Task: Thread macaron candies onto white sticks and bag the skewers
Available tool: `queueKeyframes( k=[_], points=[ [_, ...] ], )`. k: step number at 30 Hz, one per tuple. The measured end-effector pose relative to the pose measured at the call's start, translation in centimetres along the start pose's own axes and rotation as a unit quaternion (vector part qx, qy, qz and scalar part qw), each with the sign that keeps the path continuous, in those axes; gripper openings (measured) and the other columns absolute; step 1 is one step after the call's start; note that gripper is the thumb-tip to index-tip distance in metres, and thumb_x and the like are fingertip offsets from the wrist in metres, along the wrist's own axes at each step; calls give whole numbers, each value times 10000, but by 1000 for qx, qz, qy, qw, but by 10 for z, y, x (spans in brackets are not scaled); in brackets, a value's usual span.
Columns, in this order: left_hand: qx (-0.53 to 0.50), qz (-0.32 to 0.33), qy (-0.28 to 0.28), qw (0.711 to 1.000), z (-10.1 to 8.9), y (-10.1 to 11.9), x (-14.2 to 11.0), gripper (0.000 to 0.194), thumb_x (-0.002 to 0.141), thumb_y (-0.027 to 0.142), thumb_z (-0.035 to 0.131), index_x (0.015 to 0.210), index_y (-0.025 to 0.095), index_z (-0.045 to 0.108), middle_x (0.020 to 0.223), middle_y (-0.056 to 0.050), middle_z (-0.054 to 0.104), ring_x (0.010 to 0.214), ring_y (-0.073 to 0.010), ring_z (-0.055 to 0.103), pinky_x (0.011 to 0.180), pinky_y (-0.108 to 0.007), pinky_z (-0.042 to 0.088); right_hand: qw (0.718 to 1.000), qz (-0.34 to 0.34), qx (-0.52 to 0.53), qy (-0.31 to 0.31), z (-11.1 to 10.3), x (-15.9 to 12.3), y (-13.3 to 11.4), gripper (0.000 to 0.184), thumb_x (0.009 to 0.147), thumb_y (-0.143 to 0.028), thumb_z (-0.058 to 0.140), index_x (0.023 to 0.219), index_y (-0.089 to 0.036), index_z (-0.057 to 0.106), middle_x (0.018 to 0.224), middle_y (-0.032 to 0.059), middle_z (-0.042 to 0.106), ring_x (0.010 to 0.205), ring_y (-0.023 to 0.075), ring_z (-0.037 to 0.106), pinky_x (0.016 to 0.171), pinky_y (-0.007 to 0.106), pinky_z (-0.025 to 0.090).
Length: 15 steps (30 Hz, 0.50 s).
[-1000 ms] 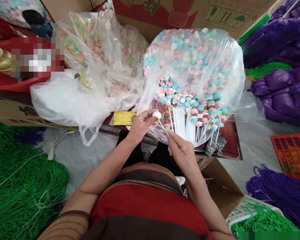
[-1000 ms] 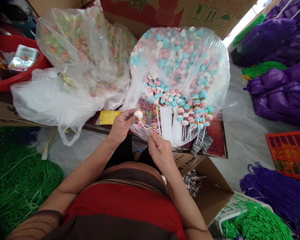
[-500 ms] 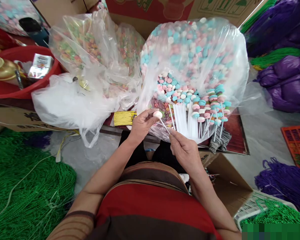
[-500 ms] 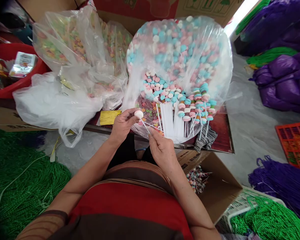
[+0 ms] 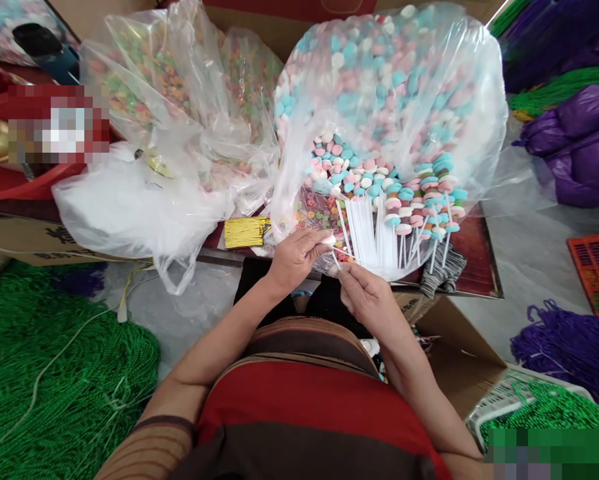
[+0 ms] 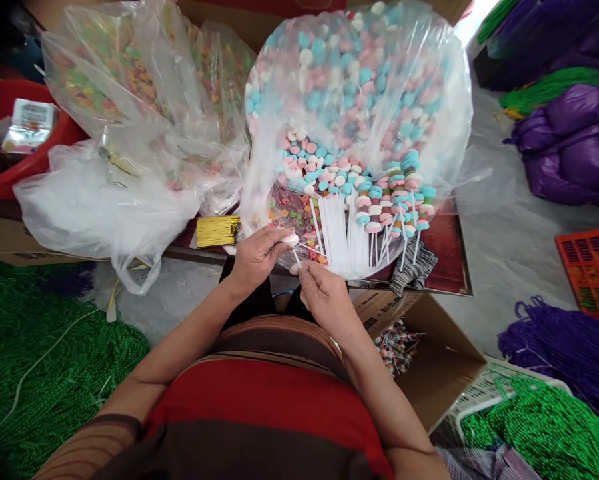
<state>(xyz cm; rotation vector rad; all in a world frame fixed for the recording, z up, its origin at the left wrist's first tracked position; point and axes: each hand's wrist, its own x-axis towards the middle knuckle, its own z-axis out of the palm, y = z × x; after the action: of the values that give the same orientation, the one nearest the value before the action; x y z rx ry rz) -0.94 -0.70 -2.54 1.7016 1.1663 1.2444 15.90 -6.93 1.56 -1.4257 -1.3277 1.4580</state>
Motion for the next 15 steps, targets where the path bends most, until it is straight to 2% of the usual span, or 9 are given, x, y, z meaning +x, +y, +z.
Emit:
queueKeyframes(
  k=[5, 7, 10, 12, 15],
  points=[
    [24, 27, -60, 998, 15, -3, -11, 290, 991, 418, 575, 1053, 253, 806, 1028, -92, 796, 976, -208, 715, 921, -336, 563, 984, 56, 159, 49, 16, 12, 16, 425, 879, -641, 646, 804, -245, 511, 457, -130, 356, 339, 58, 223, 341, 206, 208],
    [33, 34, -55, 997, 13, -5, -10, 283, 995, 396, 573, 1059, 248, 805, 1025, -93, 795, 972, -205, 716, 914, -330, 563, 986, 63, 152, 35, 14, 13, 17, 420, 891, -635, 630, 817, -236, 521, 479, -115, 429, 344, 57, 277, 351, 200, 227],
    [53, 19, -19, 998, 10, -7, -8, 245, 978, 379, 610, 1071, 255, 800, 1014, -87, 788, 977, -208, 709, 922, -335, 555, 995, 53, 78, -8, 5, 11, 17, 390, 926, -605, 603, 881, -219, 592, 532, -77, 538, 377, 69, 374, 372, 205, 253],
    [55, 8, -13, 998, 12, -7, -9, 244, 976, 382, 612, 1076, 258, 796, 1017, -86, 780, 982, -209, 700, 930, -339, 550, 998, 42, 49, -2, 3, 11, 20, 388, 939, -597, 591, 854, -218, 603, 510, -76, 507, 384, 75, 360, 373, 217, 242],
    [46, 14, -45, 998, 20, -4, -16, 286, 990, 405, 577, 1087, 243, 793, 1005, -94, 768, 970, -209, 692, 922, -340, 551, 995, 23, 91, 46, 7, 15, 30, 428, 923, -620, 605, 758, -230, 549, 476, -90, 411, 388, 75, 299, 369, 227, 222]
  ],
)
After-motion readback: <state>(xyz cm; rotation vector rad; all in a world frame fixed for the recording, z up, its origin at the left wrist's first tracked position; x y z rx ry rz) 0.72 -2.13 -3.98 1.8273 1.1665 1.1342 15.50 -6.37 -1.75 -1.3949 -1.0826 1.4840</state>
